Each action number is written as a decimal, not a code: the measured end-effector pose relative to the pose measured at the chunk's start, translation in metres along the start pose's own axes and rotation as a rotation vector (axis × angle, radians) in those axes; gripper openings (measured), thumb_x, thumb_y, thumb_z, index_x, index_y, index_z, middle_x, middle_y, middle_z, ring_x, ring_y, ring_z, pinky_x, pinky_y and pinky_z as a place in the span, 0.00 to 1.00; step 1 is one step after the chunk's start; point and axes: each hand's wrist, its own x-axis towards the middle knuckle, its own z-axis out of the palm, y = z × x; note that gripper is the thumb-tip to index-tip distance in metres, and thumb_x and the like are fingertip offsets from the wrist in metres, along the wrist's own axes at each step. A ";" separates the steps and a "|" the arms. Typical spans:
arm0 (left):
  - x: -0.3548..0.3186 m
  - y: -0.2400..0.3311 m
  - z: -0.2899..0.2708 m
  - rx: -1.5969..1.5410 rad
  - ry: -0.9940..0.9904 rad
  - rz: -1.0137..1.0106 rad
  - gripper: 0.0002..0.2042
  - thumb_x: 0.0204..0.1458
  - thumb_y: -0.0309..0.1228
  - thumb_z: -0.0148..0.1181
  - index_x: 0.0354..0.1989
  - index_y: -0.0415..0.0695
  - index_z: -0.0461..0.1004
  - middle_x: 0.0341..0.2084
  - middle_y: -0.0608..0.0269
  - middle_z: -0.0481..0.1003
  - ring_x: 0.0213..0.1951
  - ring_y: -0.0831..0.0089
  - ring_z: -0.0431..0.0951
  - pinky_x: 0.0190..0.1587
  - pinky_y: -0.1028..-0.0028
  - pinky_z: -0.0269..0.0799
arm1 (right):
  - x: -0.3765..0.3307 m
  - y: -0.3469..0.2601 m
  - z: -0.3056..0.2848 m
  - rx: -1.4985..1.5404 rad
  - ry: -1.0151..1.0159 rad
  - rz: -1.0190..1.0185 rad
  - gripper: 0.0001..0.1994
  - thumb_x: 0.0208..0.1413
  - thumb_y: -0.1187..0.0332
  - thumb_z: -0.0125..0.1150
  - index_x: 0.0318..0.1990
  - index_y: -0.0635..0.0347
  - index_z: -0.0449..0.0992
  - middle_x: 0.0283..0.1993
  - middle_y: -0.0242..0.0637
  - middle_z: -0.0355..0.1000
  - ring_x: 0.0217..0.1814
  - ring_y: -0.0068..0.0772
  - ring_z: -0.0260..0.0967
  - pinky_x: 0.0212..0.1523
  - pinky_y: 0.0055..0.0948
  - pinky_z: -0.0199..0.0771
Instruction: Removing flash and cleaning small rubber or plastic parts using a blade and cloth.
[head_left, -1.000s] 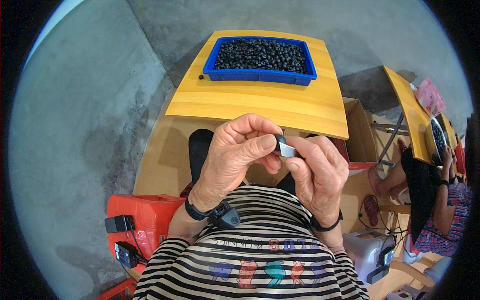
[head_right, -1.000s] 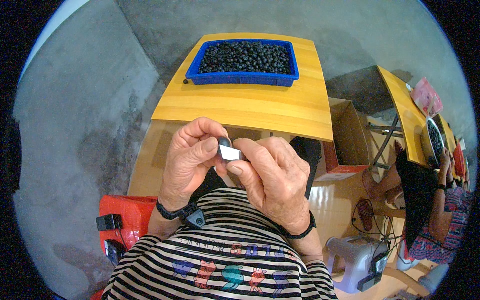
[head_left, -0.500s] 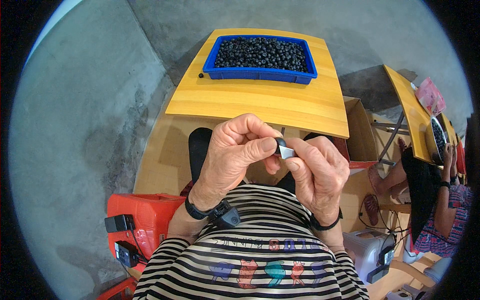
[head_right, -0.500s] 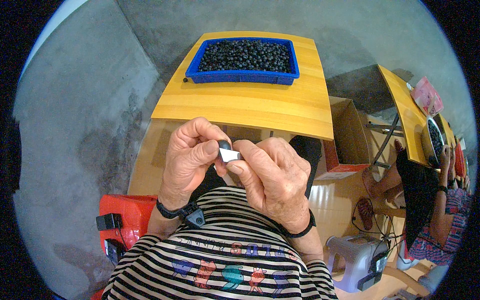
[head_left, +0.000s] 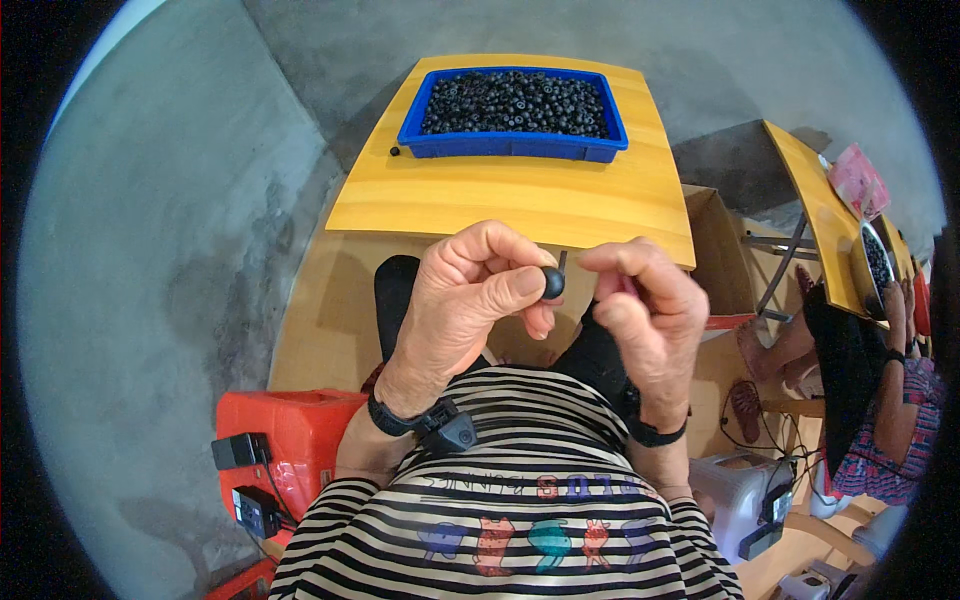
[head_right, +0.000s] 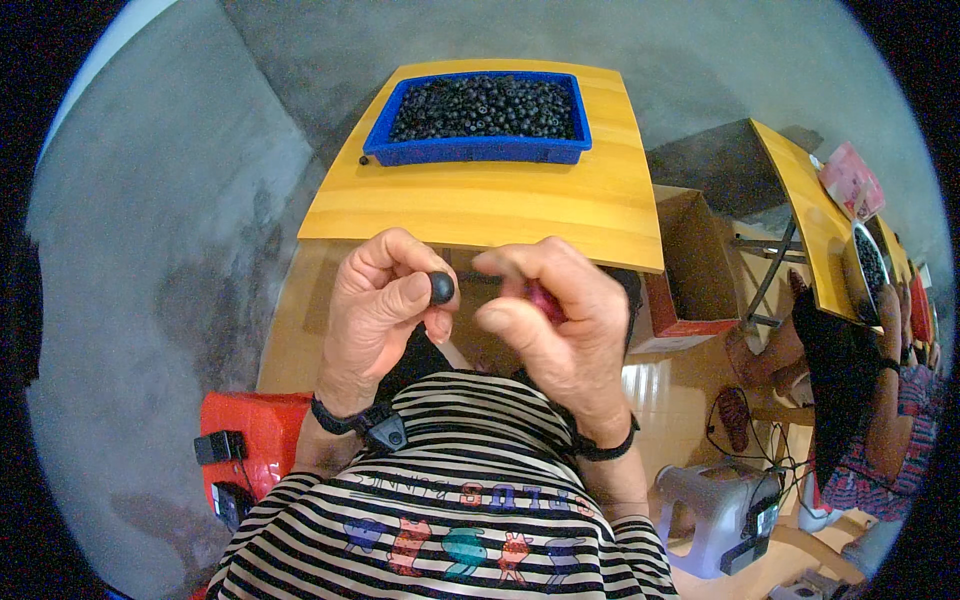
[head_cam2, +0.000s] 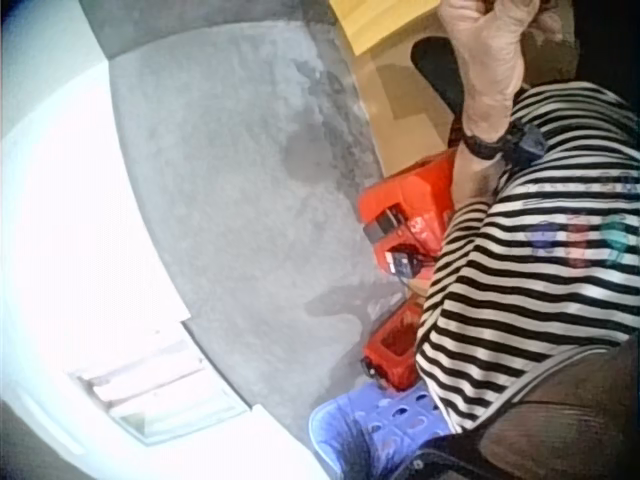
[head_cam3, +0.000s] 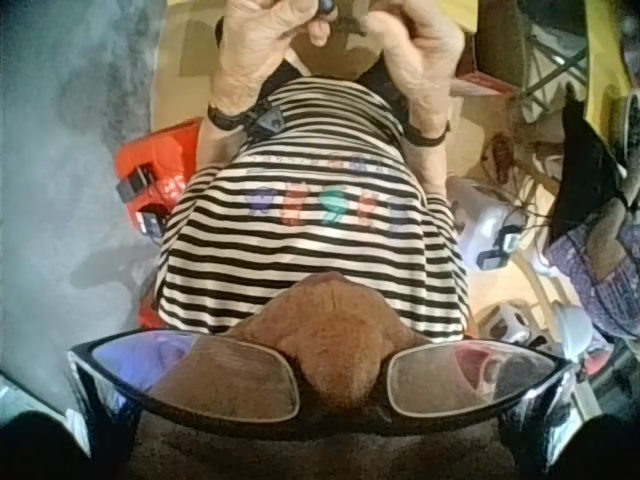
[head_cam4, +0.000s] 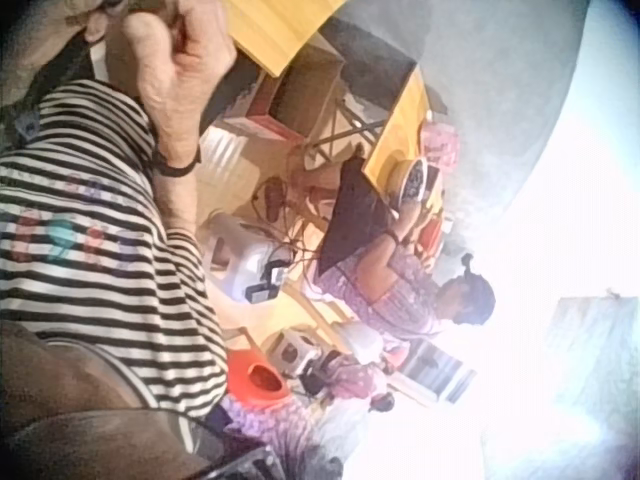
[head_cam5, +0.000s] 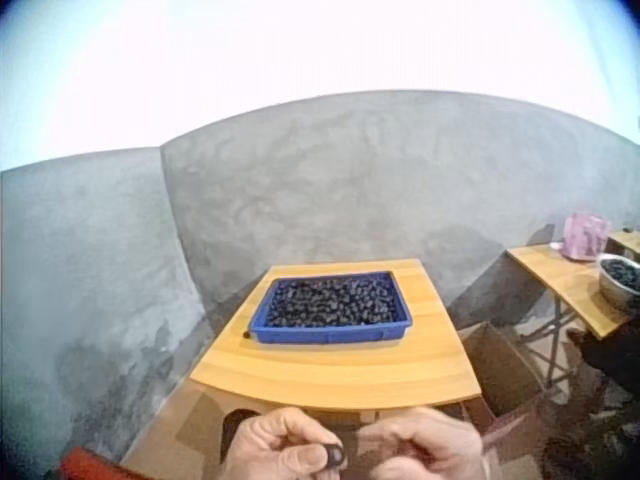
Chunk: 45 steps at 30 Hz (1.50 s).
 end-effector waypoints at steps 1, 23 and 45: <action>-0.001 0.001 0.002 0.026 0.029 -0.014 0.05 0.49 0.24 0.59 0.32 0.37 0.72 0.23 0.57 0.75 0.22 0.77 0.76 0.25 0.81 0.74 | -0.001 -0.002 0.006 0.048 -0.005 -0.002 0.14 0.41 0.67 0.66 0.35 0.64 0.75 0.24 0.32 0.65 0.25 0.21 0.60 0.26 0.19 0.59; -0.001 -0.001 -0.004 -0.165 0.014 -0.132 0.06 0.50 0.24 0.57 0.35 0.36 0.71 0.25 0.55 0.75 0.22 0.75 0.76 0.23 0.79 0.75 | -0.001 0.013 0.024 0.530 -0.051 0.158 0.07 0.53 0.73 0.57 0.38 0.67 0.72 0.29 0.29 0.70 0.28 0.12 0.63 0.29 0.13 0.62; -0.005 -0.001 -0.004 -0.071 -0.004 -0.300 0.11 0.48 0.29 0.61 0.36 0.36 0.71 0.26 0.60 0.75 0.21 0.79 0.75 0.24 0.83 0.73 | 0.008 -0.004 0.004 -0.076 -0.129 -0.176 0.12 0.37 0.76 0.66 0.34 0.61 0.78 0.22 0.32 0.67 0.24 0.25 0.64 0.26 0.22 0.63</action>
